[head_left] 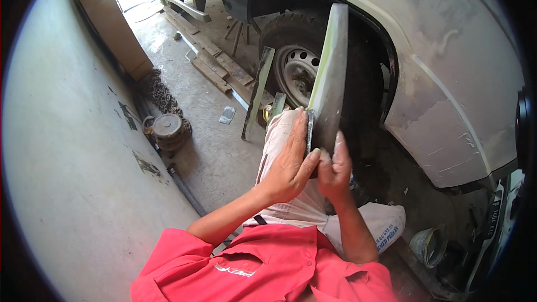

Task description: Apply filler and sand the lower panel of a vehicle for body repair.

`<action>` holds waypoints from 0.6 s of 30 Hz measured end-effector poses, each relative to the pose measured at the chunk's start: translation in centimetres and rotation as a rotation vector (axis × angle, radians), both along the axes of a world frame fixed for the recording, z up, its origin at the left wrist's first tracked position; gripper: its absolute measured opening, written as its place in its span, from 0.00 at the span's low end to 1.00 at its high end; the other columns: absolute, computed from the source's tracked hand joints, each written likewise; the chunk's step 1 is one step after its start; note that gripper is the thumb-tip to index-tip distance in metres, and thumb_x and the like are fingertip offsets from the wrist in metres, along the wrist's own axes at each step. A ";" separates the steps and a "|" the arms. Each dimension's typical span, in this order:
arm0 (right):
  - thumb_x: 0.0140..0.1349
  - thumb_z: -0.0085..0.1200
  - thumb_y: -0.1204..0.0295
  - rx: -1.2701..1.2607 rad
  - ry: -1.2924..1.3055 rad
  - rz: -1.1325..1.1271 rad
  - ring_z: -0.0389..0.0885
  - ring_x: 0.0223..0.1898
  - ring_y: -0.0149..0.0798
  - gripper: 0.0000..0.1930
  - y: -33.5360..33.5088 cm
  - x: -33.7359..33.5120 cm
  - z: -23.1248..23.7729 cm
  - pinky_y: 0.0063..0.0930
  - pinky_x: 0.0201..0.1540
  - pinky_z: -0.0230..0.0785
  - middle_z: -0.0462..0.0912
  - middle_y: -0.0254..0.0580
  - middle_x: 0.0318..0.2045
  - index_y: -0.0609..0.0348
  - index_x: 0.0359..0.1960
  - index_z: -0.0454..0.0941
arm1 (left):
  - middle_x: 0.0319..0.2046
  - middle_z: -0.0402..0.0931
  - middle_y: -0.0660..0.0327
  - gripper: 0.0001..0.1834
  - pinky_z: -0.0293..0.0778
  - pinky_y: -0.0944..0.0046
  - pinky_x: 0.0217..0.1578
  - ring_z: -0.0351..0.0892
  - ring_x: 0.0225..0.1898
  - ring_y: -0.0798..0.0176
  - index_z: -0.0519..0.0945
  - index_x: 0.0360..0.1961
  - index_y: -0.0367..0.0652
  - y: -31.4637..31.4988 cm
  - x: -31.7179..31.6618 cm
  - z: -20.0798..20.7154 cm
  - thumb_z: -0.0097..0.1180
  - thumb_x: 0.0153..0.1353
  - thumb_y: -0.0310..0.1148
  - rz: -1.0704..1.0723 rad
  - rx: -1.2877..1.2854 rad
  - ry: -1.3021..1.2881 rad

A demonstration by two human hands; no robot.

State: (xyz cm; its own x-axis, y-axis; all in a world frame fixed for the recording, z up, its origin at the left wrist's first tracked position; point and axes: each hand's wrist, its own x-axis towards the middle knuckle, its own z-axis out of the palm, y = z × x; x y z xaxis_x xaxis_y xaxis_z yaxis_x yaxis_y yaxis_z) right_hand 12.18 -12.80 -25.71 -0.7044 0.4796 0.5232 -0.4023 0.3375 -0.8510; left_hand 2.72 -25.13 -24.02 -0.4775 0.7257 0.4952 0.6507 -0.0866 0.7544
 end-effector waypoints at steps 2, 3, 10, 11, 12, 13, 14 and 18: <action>0.76 0.47 0.73 0.064 -0.003 -0.085 0.82 0.53 0.38 0.25 0.8 0.0 1.4 0.31 0.59 0.73 0.83 0.53 0.55 0.74 0.70 0.64 | 0.80 0.40 0.36 0.42 0.33 0.50 0.79 0.35 0.83 0.40 0.42 0.79 0.24 -0.4 0.7 0.4 0.40 0.76 0.41 -0.026 0.026 -0.030; 0.77 0.48 0.72 0.134 -0.003 -0.172 0.81 0.54 0.38 0.24 1.3 -0.1 2.1 0.32 0.60 0.72 0.82 0.52 0.56 0.73 0.70 0.65 | 0.80 0.40 0.36 0.41 0.33 0.50 0.79 0.35 0.83 0.40 0.43 0.79 0.24 -0.4 1.0 0.7 0.39 0.76 0.40 -0.054 0.058 -0.055; 0.78 0.48 0.73 0.065 0.140 -0.174 0.76 0.59 0.33 0.23 2.7 -1.0 5.6 0.28 0.65 0.66 0.80 0.47 0.58 0.71 0.71 0.64 | 0.82 0.39 0.44 0.44 0.37 0.56 0.79 0.38 0.83 0.49 0.41 0.81 0.30 -0.9 1.9 -1.1 0.41 0.76 0.47 -0.250 0.148 -0.493; 0.78 0.49 0.73 0.046 0.157 -0.141 0.76 0.59 0.33 0.24 2.6 -1.2 5.5 0.28 0.65 0.66 0.79 0.47 0.58 0.71 0.71 0.64 | 0.82 0.39 0.46 0.47 0.37 0.56 0.79 0.38 0.83 0.50 0.41 0.81 0.31 -0.7 1.6 -1.3 0.42 0.76 0.52 -0.329 0.212 -0.762; 0.78 0.50 0.72 0.018 0.072 -0.123 0.75 0.61 0.34 0.26 2.2 -1.0 4.6 0.28 0.65 0.66 0.79 0.48 0.60 0.71 0.73 0.62 | 0.82 0.44 0.54 0.48 0.48 0.52 0.77 0.46 0.81 0.55 0.42 0.82 0.36 -0.6 0.7 -1.2 0.45 0.74 0.55 -0.271 0.256 -0.636; 0.77 0.51 0.72 0.039 0.009 -0.056 0.74 0.62 0.34 0.28 1.5 -0.7 4.8 0.28 0.66 0.66 0.78 0.50 0.62 0.72 0.74 0.61 | 0.82 0.45 0.55 0.48 0.48 0.52 0.77 0.49 0.80 0.55 0.42 0.82 0.37 -0.4 -0.1 -0.2 0.43 0.74 0.55 -0.302 0.300 -0.690; 0.77 0.52 0.72 0.057 -0.047 -0.018 0.75 0.62 0.33 0.29 0.9 -0.6 4.0 0.28 0.66 0.66 0.78 0.50 0.62 0.72 0.74 0.60 | 0.81 0.48 0.54 0.45 0.50 0.52 0.77 0.52 0.80 0.55 0.44 0.82 0.37 -0.4 -0.2 1.1 0.41 0.75 0.54 -0.243 0.351 -0.730; 0.75 0.53 0.74 0.052 -0.087 0.086 0.76 0.62 0.35 0.30 -2.9 0.0 0.3 0.27 0.65 0.67 0.77 0.53 0.63 0.72 0.74 0.60 | 0.74 0.64 0.50 0.34 0.55 0.51 0.76 0.64 0.75 0.54 0.56 0.78 0.36 -0.5 -4.1 2.5 0.33 0.79 0.47 -0.317 0.636 -0.873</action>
